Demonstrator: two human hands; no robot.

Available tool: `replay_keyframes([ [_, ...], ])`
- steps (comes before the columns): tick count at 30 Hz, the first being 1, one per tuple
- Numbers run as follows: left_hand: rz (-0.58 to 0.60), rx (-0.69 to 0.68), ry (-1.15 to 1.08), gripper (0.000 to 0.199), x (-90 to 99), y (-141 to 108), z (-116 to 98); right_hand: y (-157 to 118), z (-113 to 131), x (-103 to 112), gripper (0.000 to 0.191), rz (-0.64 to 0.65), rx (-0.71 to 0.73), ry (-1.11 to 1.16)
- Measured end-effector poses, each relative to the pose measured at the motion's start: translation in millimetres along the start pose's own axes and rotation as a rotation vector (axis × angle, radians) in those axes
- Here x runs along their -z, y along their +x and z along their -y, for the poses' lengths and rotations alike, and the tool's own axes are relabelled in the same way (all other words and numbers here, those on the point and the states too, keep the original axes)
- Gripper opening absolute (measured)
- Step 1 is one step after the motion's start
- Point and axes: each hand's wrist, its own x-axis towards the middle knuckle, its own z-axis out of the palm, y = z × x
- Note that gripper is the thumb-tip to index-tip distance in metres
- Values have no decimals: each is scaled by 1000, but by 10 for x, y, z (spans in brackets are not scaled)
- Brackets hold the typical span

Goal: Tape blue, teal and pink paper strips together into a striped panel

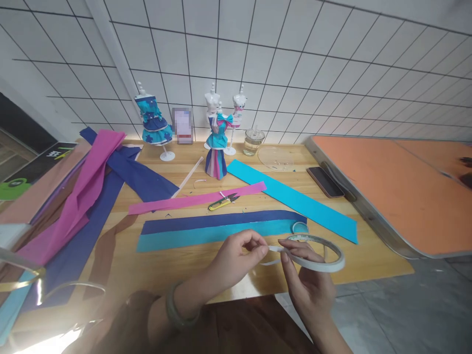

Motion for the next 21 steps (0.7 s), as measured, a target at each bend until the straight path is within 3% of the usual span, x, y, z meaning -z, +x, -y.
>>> replay_keyframes([
  [5, 17, 34, -135, 21, -3, 6, 31, -42, 22, 10, 33, 11, 13, 18],
  [9, 135, 151, -325, 34, -10, 6, 42, -114, 35, 79, 33, 50, 33, -27],
  [18, 274, 254, -184, 40, -28, 32, 133, -159, -13, 259, 29, 145, 149, -319],
  [21, 355, 260, -165, 38, 22, 26, 165, -145, -17, 361, 27, 96, 139, -297],
])
